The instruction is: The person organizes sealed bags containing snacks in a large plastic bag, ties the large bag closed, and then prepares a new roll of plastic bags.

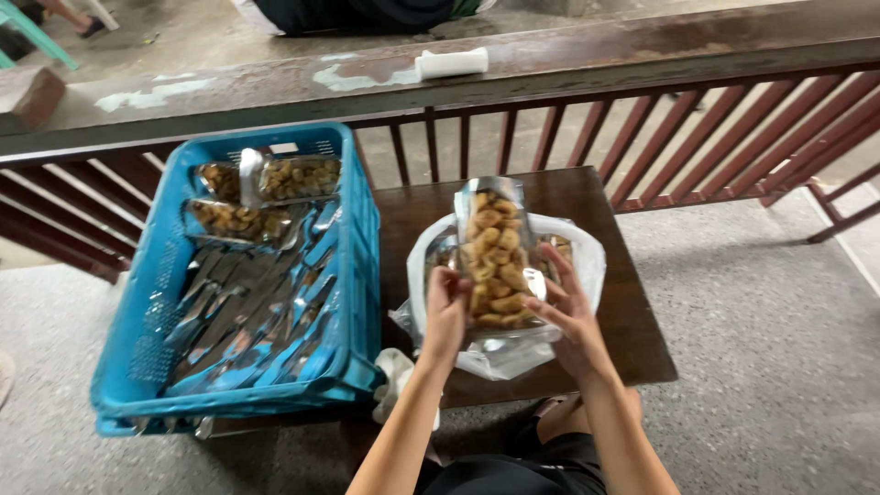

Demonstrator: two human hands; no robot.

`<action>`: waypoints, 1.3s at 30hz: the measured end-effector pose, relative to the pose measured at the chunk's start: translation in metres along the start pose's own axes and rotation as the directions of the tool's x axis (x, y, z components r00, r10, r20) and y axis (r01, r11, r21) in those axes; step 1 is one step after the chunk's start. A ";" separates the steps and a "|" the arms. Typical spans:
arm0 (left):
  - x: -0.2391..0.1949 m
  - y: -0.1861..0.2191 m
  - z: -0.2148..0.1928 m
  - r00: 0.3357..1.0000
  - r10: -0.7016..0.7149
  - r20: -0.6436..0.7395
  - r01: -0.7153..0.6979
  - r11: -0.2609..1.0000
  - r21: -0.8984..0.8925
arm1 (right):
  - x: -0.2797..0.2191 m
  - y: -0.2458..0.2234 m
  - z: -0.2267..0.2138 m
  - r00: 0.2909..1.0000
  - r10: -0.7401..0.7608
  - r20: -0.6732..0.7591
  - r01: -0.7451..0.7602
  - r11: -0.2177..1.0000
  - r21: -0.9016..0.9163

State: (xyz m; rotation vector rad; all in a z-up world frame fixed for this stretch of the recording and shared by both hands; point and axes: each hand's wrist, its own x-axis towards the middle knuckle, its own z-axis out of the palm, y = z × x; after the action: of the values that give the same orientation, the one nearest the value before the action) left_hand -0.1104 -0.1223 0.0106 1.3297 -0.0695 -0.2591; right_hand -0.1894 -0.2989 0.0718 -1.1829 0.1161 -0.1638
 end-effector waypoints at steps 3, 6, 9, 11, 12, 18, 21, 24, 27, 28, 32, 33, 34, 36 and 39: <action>0.034 -0.016 0.043 0.901 0.343 0.264 -0.432 0.679 0.594 | -0.011 -0.008 -0.046 0.979 -0.154 -0.136 0.145 0.987 -0.072; 0.045 -0.031 0.074 0.954 0.126 0.272 -0.285 0.094 0.954 | -0.013 -0.001 -0.073 0.920 -0.274 -0.282 0.076 0.827 -0.557; 0.055 -0.050 0.081 0.988 -0.034 0.151 -0.146 0.122 0.982 | -0.005 0.023 -0.078 0.907 -0.197 -0.371 -0.012 0.871 -0.492; 0.059 -0.064 0.081 0.989 -0.025 0.143 -0.139 0.118 0.983 | 0.001 0.039 -0.088 0.927 -0.174 -0.332 -0.026 0.854 -0.520; 0.062 -0.070 0.080 0.991 -0.016 0.135 -0.132 0.114 0.985 | 0.005 0.050 -0.092 0.944 -0.149 -0.293 -0.038 0.836 -0.547; 0.057 -0.080 0.080 0.982 0.084 0.167 -0.177 0.128 0.976 | 0.035 0.094 -0.142 0.982 0.078 -0.173 -0.134 0.930 -0.343; 0.047 -0.067 0.089 0.987 -0.033 0.159 -0.159 -0.018 0.987 | 0.064 0.101 -0.151 0.998 0.030 -0.057 -0.051 0.905 -0.422; 0.044 -0.052 0.094 0.990 -0.068 0.122 -0.118 0.062 0.991 | 0.077 0.093 -0.142 0.998 0.057 -0.006 -0.050 0.828 -0.559; 0.049 -0.037 0.086 0.987 0.102 0.127 -0.150 0.260 0.954 | 0.067 0.066 -0.124 0.973 0.070 -0.220 -0.230 0.363 -0.903; 0.054 -0.030 0.079 0.987 0.107 0.117 -0.142 0.263 0.954 | 0.063 0.056 -0.118 0.975 0.072 -0.209 -0.221 0.360 -0.906; 0.078 0.009 -0.009 0.944 0.251 -0.215 -0.162 0.918 0.363 | 0.048 0.034 -0.106 0.966 -0.249 -0.067 -0.007 0.235 -0.972; 0.095 0.022 -0.046 0.841 0.466 -0.275 -0.330 0.845 0.422 | 0.044 0.033 -0.104 0.949 -0.306 -0.075 -0.009 0.212 -0.977; 0.090 0.026 -0.087 0.763 0.534 -0.363 -0.301 0.792 0.531 | 0.040 0.034 -0.101 0.929 -0.362 -0.081 -0.011 0.191 -0.982; 0.105 0.036 -0.176 0.736 0.473 -0.484 -0.354 0.879 0.320 | 0.039 0.035 -0.093 0.929 -0.367 -0.057 -0.006 0.138 -0.990; 0.143 0.028 -0.308 0.804 0.042 -0.593 -0.262 0.921 -0.289 | 0.046 0.041 -0.063 0.902 -0.431 -0.020 -0.011 0.024 -1.000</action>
State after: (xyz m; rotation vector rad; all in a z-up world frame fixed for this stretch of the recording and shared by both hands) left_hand 0.0929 0.1443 -0.0509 0.9779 0.3715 0.2768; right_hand -0.1526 -0.3500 0.0102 -2.6829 0.3984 -0.6540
